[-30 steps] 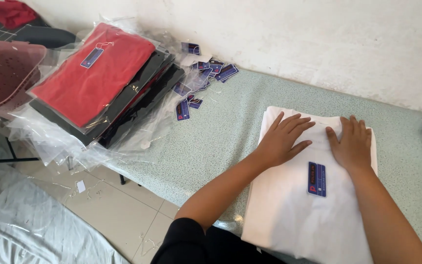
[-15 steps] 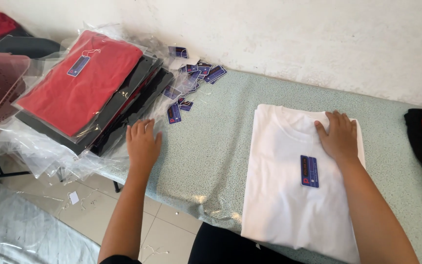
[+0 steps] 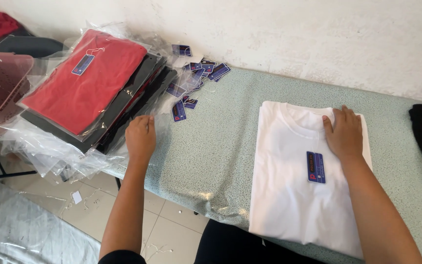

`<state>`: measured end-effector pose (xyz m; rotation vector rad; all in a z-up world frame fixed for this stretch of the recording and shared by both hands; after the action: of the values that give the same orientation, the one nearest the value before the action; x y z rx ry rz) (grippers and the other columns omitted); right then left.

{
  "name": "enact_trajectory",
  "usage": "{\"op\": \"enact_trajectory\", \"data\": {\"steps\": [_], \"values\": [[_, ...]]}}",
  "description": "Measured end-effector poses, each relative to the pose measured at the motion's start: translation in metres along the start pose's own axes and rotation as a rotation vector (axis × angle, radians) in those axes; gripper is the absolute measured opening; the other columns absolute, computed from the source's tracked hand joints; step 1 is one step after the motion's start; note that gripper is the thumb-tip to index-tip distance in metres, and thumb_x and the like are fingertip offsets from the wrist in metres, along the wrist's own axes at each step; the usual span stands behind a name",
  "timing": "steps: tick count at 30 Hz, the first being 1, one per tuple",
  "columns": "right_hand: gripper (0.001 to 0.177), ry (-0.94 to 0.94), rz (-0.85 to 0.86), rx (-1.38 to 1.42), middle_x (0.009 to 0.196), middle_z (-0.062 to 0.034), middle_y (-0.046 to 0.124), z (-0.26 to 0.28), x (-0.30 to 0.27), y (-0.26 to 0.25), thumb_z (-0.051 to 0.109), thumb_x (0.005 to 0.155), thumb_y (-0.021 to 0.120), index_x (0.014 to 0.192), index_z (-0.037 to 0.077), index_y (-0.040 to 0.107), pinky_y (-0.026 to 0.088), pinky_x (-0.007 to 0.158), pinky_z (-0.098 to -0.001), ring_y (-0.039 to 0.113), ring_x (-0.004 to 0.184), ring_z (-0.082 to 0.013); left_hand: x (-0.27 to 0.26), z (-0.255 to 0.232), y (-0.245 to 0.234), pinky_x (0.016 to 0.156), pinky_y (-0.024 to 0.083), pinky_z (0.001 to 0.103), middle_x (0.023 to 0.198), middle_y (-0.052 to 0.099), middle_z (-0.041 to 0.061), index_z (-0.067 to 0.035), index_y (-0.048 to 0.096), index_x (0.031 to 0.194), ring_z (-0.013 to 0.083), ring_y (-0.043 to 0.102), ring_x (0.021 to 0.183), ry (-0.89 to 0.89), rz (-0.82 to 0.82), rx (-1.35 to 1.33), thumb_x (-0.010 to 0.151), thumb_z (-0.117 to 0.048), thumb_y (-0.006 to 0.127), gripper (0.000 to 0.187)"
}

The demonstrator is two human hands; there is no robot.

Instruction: Folding a white t-shirt and placing it into a clear plastic bag for packaging.

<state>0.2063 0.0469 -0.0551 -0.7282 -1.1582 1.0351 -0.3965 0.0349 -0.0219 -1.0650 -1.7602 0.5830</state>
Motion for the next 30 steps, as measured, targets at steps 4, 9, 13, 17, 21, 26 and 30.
{"op": "enact_trajectory", "data": {"steps": [4, 9, 13, 17, 21, 26, 30], "values": [[0.025, -0.435, -0.444, -0.246, 0.128, -0.0155, 0.072, 0.036, -0.015, -0.013, 0.022, 0.111, 0.06, 0.122, 0.003, 0.072, 0.043, 0.12, -0.0556, 0.067, 0.118, -0.0306, -0.025, 0.012, 0.028, 0.11, 0.036, 0.052, 0.127, 0.069, 0.007, -0.014, 0.069, 0.134, 0.0349, 0.058, 0.12, 0.031, 0.137, 0.126, 0.109, -0.034, 0.042, 0.041], [0.012, -0.7, -0.147, 0.187, 0.091, -0.0044, 0.067, 0.175, -0.029, 0.007, 0.026, 0.095, 0.067, 0.096, 0.015, 0.07, 0.051, 0.084, -0.041, 0.066, 0.09, -0.0262, -0.033, 0.005, 0.027, 0.112, 0.044, 0.043, 0.117, 0.07, -0.002, -0.021, 0.075, 0.127, 0.0205, 0.065, 0.119, 0.168, -0.053, 0.277, 0.106, -0.03, 0.058, 0.029], [0.022, -0.598, 0.318, 0.533, 0.085, -0.0061, 0.073, 0.319, -0.044, 0.002, 0.029, 0.104, 0.057, 0.105, 0.014, 0.073, 0.055, 0.083, -0.0386, 0.072, 0.088, -0.0229, -0.034, 0.005, 0.029, 0.109, 0.046, 0.044, 0.117, 0.07, 0.0, -0.019, 0.075, 0.128, 0.0209, 0.065, 0.118, 0.161, -0.063, 0.234, 0.106, -0.028, 0.058, 0.029], [0.041, -0.198, 0.592, 0.845, 0.086, -0.0121, 0.077, 0.397, -0.031, 0.054, 0.045, 0.106, 0.052, 0.105, 0.01, 0.073, 0.057, 0.077, -0.0434, 0.074, 0.086, -0.0295, -0.037, 0.003, 0.028, 0.108, 0.048, 0.044, 0.12, 0.069, 0.002, -0.017, 0.072, 0.13, 0.0231, 0.064, 0.12, 0.156, -0.074, 0.22, 0.102, -0.025, 0.06, 0.031], [0.058, -0.027, 0.663, 0.741, 0.098, -0.0164, 0.078, 0.446, 0.002, 0.09, 0.061, 0.101, 0.045, 0.099, 0.013, 0.077, 0.056, 0.091, -0.0475, 0.071, 0.108, -0.0387, -0.036, -0.003, 0.012, 0.124, 0.027, 0.054, 0.148, 0.052, 0.006, -0.016, 0.046, 0.154, 0.0255, 0.045, 0.145, 0.057, 0.32, 0.201, 0.102, -0.047, 0.054, 0.061], [0.043, -0.095, 0.633, 0.567, 0.101, -0.0131, 0.078, 0.457, 0.01, 0.104, 0.045, 0.101, 0.048, 0.11, 0.014, 0.076, 0.057, 0.089, -0.0444, 0.072, 0.107, -0.0342, 0.006, 0.012, -0.037, 0.128, 0.012, 0.057, 0.151, 0.055, 0.003, -0.022, 0.044, 0.156, 0.0232, 0.041, 0.149, 0.123, 0.416, -0.044, 0.094, -0.027, 0.065, 0.066], [0.036, -0.094, 0.599, 0.608, 0.1, -0.0143, 0.077, 0.447, 0.014, 0.14, 0.04, 0.101, 0.051, 0.104, 0.015, 0.077, 0.056, 0.091, -0.0468, 0.071, 0.108, -0.0374, 0.008, 0.051, -0.005, 0.126, 0.013, 0.062, 0.154, 0.054, -0.009, -0.042, 0.05, 0.151, 0.0194, 0.033, 0.154, 0.367, 0.289, 0.171, 0.108, -0.048, 0.043, 0.045]]}}
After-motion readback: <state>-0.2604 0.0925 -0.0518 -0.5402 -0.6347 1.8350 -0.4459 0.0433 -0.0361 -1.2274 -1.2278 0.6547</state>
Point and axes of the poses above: each hand's wrist, its own x-axis towards the middle knuckle, its own y-axis out of the palm, z = x × y, the point moved 2 cm from there along x, towards the middle knuckle
